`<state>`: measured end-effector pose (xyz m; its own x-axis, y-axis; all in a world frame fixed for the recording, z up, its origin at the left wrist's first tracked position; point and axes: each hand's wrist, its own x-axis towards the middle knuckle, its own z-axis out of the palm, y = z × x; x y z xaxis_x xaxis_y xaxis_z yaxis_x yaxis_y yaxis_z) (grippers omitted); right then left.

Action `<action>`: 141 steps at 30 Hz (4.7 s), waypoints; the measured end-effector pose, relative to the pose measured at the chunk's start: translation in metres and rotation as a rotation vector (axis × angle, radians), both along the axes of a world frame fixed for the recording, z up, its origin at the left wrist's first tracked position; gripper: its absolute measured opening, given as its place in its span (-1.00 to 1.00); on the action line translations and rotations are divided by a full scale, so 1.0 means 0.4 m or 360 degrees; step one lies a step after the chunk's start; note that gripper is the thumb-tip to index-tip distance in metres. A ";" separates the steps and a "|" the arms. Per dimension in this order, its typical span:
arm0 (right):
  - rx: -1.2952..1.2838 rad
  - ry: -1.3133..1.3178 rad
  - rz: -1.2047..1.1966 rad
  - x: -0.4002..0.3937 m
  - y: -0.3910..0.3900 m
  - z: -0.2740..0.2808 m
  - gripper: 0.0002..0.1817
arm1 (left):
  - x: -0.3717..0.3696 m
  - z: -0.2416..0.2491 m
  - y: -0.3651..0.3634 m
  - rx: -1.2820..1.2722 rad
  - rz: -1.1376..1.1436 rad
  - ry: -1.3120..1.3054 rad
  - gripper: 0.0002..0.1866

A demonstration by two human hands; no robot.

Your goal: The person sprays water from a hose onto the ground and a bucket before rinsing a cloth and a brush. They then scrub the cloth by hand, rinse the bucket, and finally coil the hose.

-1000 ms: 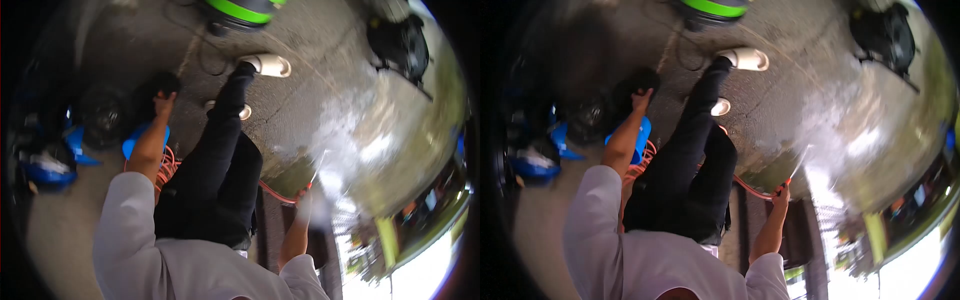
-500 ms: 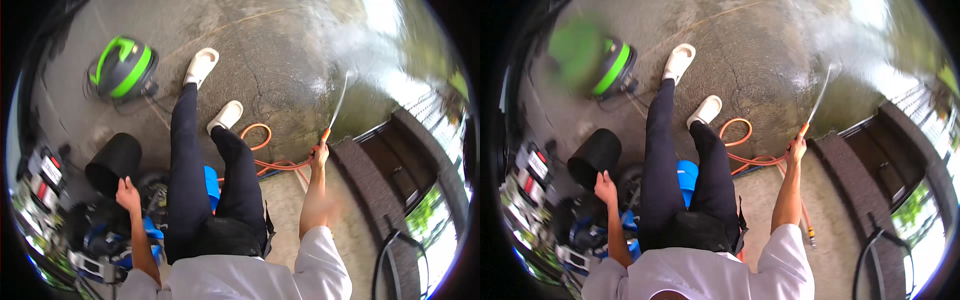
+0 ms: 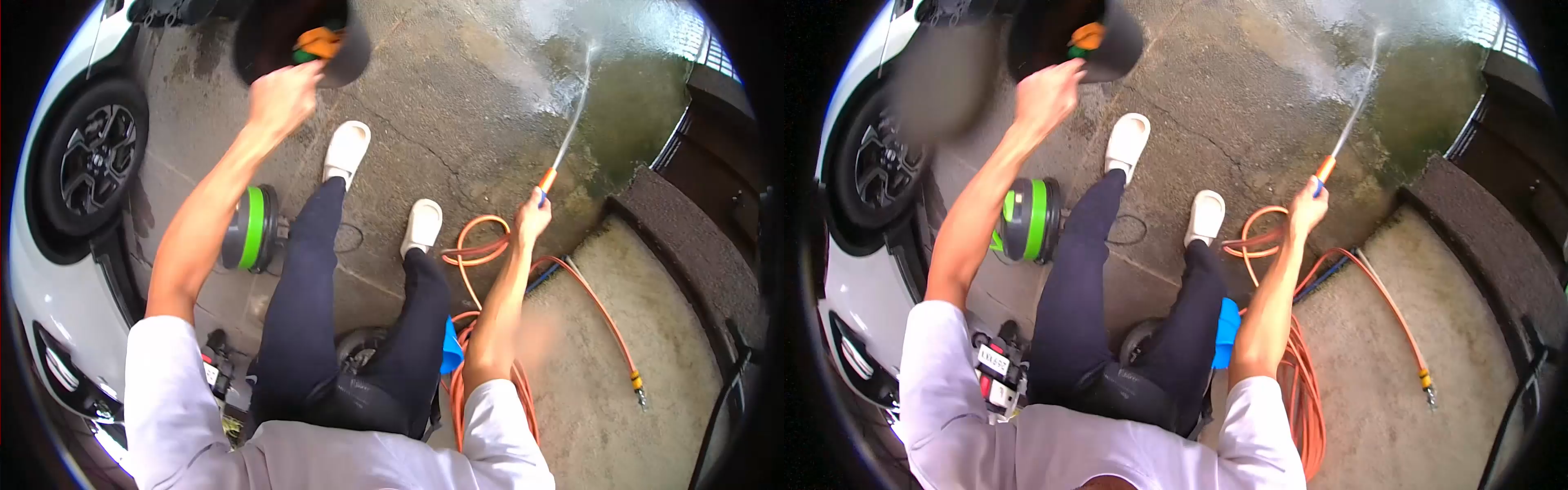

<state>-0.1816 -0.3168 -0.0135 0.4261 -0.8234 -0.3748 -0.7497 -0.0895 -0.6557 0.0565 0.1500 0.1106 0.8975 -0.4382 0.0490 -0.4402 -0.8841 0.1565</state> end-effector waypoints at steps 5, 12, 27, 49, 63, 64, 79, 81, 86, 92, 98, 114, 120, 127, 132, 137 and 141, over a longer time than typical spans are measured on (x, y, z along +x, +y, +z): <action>0.0120 -0.0012 -0.0151 -0.018 0.041 -0.026 -0.68 | 0.219 -0.270 -0.189 0.0045 -0.0440 0.0064 -0.89; 0.0441 0.0031 -0.0416 -0.032 0.130 -0.077 -0.69 | 0.348 -0.428 -0.291 -0.0403 -0.0449 0.0914 -0.57; 0.0415 -0.0289 0.0059 0.128 -0.016 -0.124 -0.70 | 0.573 -0.770 -0.422 0.0243 -0.0517 0.0814 -0.62; 0.0409 -0.0143 0.0277 0.054 0.084 -0.141 -0.59 | 0.204 -0.926 -1.228 -0.1196 -0.0541 0.1359 -0.83; 0.0546 -0.0209 0.0181 0.107 0.085 -0.199 -0.60 | 0.224 -1.007 -1.233 -0.0381 -0.0969 0.0885 -0.33; 0.0574 -0.0142 0.0217 0.115 0.075 -0.198 -0.61 | 0.230 -0.978 -1.217 -0.0270 -0.0845 0.0843 -0.31; 0.0547 -0.0347 0.0307 0.261 0.014 -0.306 -0.58 | 0.486 -0.288 -0.599 0.0795 -0.0177 0.0957 -0.75; 0.0604 -0.0391 0.0299 0.267 0.010 -0.309 -0.58 | 0.504 -0.397 -0.529 0.1054 -0.0194 0.1035 -0.74; 0.0396 -0.0271 0.0541 0.260 -0.005 -0.300 -0.58 | 0.693 -0.999 -0.416 0.1268 -0.0384 0.0845 -0.10; 0.0502 -0.0259 0.0419 0.250 0.004 -0.215 -0.72 | 0.584 -0.968 -0.467 0.0464 0.0179 0.0868 -0.10; 0.0613 -0.0300 0.0450 0.207 -0.016 -0.196 -0.71 | 0.482 -0.306 -0.587 0.1314 -0.0469 0.0522 -0.26; 0.0849 -0.0421 0.0263 0.138 0.075 -0.156 -0.63 | 0.242 -0.809 -1.153 -0.1592 0.0006 0.1709 -0.33; 0.0586 -0.0489 0.0257 0.136 0.046 -0.183 -0.57 | 0.217 -0.854 -1.213 -0.1534 0.0137 0.1862 -0.45; 0.0706 -0.0406 0.0349 0.164 0.056 -0.171 -0.59 | 0.195 -0.842 -1.150 -0.1643 0.0102 0.1831 -0.42; 0.0816 -0.0339 0.0284 0.173 0.050 -0.183 -0.61 | 0.260 -0.866 -1.136 -0.1488 -0.0201 0.1025 -0.29; 0.0840 -0.0345 0.0355 0.168 0.031 -0.174 -0.62 | 0.263 -0.829 -1.091 -0.1090 -0.0712 0.0821 -0.31; 0.0792 -0.0432 0.0410 0.172 0.046 -0.150 -0.62 | 0.245 -0.843 -1.094 -0.0620 -0.0585 0.0509 -0.06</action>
